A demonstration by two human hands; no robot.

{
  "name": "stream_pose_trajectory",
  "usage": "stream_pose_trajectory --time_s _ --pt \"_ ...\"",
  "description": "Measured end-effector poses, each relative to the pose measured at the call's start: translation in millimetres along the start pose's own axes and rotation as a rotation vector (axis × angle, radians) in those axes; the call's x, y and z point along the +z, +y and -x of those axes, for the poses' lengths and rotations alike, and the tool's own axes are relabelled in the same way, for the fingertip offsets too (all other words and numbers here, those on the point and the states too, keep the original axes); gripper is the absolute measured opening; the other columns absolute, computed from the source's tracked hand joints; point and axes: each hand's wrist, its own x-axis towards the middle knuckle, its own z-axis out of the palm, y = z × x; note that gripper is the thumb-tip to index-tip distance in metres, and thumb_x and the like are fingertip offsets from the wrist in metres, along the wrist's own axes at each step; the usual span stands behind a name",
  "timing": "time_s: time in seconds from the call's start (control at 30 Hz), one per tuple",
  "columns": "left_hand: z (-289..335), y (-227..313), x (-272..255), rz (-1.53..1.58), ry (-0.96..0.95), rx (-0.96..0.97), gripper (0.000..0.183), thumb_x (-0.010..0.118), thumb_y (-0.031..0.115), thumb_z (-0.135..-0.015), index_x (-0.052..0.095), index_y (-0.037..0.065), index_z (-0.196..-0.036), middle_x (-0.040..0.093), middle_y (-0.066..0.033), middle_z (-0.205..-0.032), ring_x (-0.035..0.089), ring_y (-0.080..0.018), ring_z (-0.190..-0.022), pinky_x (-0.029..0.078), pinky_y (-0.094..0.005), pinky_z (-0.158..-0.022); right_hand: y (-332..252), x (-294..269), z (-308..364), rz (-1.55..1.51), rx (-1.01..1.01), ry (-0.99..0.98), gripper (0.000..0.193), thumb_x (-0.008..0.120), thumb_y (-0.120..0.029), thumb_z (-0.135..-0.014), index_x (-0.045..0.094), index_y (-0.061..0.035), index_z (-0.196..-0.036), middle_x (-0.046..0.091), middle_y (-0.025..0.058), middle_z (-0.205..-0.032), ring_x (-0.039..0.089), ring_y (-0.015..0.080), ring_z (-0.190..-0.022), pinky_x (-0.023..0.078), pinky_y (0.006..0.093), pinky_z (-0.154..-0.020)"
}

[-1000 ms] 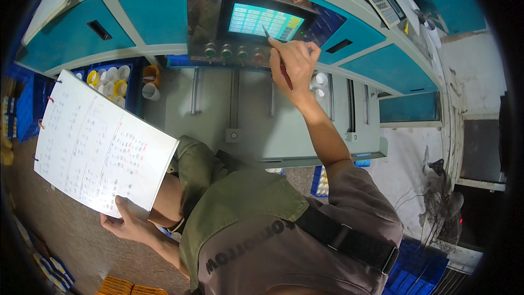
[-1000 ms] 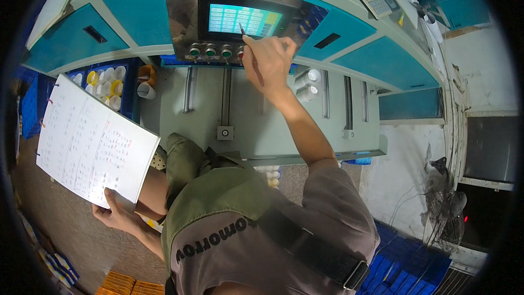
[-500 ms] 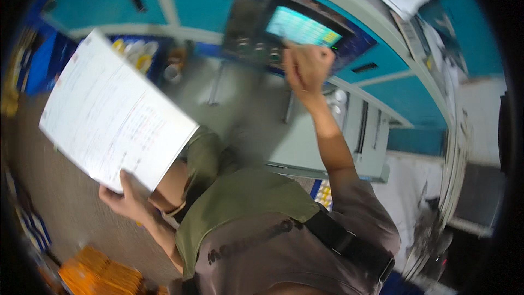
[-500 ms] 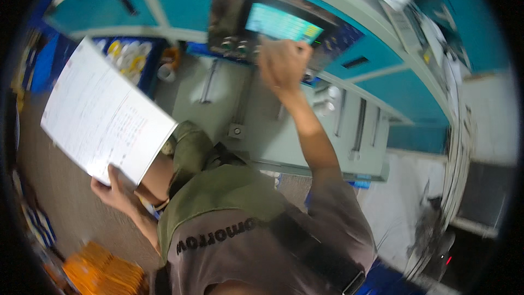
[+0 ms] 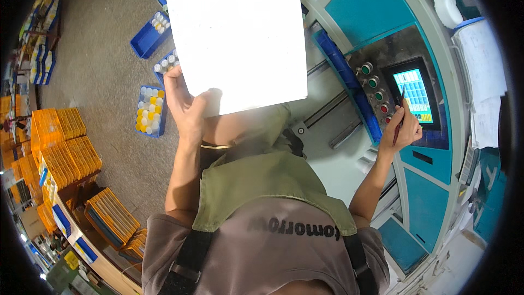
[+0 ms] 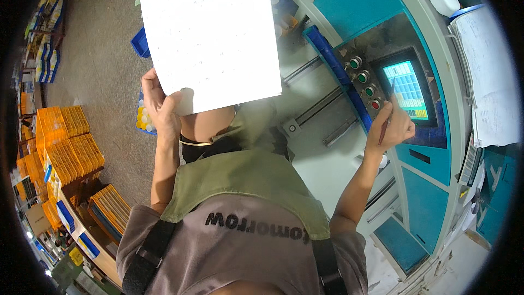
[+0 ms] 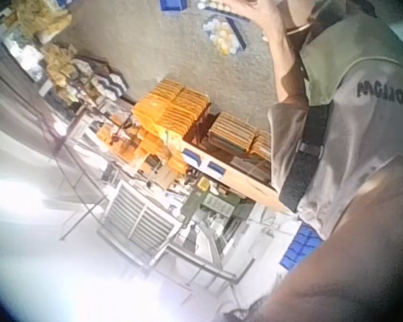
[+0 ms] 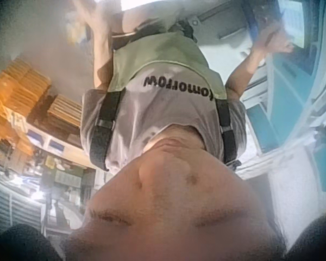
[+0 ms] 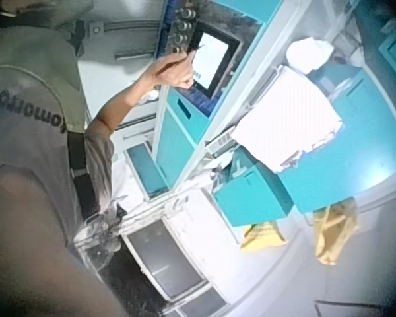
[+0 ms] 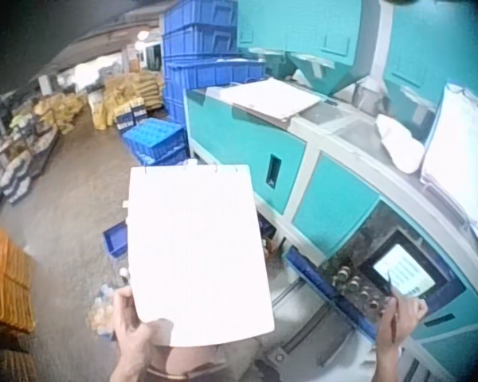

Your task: The person operates a machine's touchscreen control panel using a pen while holding a clipboard, then picks up a blue tray of small white and yellow containers and places them into a larger blue bin. The person repeats this with additional trays, stacking them in the bin.

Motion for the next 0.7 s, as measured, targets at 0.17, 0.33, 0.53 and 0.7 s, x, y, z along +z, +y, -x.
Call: stream_pose_trajectory --time_s 0.17,0.33,0.53,0.7 --pt "3 0 -2 -0.076 -0.050 -0.005 0.066 0.067 -0.003 -0.071 0.036 -0.002 -0.128 0.046 -0.0135 -0.123 0.046 -0.0219 -0.121 0.038 -0.0361 -0.104 -6 3 1 -0.073 0.026 -0.010 0.021 0.062 -0.010 -0.092 0.074 -0.0066 -0.109 0.072 -0.0012 -0.083 0.060 0.0117 -0.077 0.031 0.0326 -0.083" --pt "2 1 -3 -0.186 -0.067 0.020 0.067 0.070 -0.003 -0.071 0.035 -0.002 -0.128 0.046 -0.0141 -0.123 0.046 -0.0223 -0.121 0.036 -0.0355 -0.105 -9 4 0 -0.055 0.004 -0.011 0.021 0.062 -0.010 -0.091 0.074 -0.0055 -0.109 0.072 -0.0007 -0.083 0.060 0.0112 -0.076 0.031 0.0324 -0.083" --pt "2 -1 -1 -0.186 -0.066 0.029 0.067 0.070 -0.004 -0.072 0.035 -0.002 -0.128 0.047 -0.0146 -0.123 0.046 -0.0220 -0.121 0.037 -0.0354 -0.105 -11 5 2 -0.097 0.024 -0.025 0.020 0.063 -0.009 -0.092 0.073 -0.0027 -0.107 0.072 0.0024 -0.082 0.061 0.0126 -0.075 0.034 0.0321 -0.083" --pt "2 -1 -1 -0.125 -0.068 -0.006 0.068 0.073 0.003 -0.074 0.037 0.000 -0.132 0.049 -0.0152 -0.125 0.049 -0.0242 -0.122 0.039 -0.0378 -0.107 0 -37 -24 -0.575 0.274 0.244 0.014 0.064 -0.005 -0.092 0.066 -0.0007 -0.105 0.067 0.0114 -0.101 0.063 0.0198 -0.083 0.052 0.0325 -0.073"
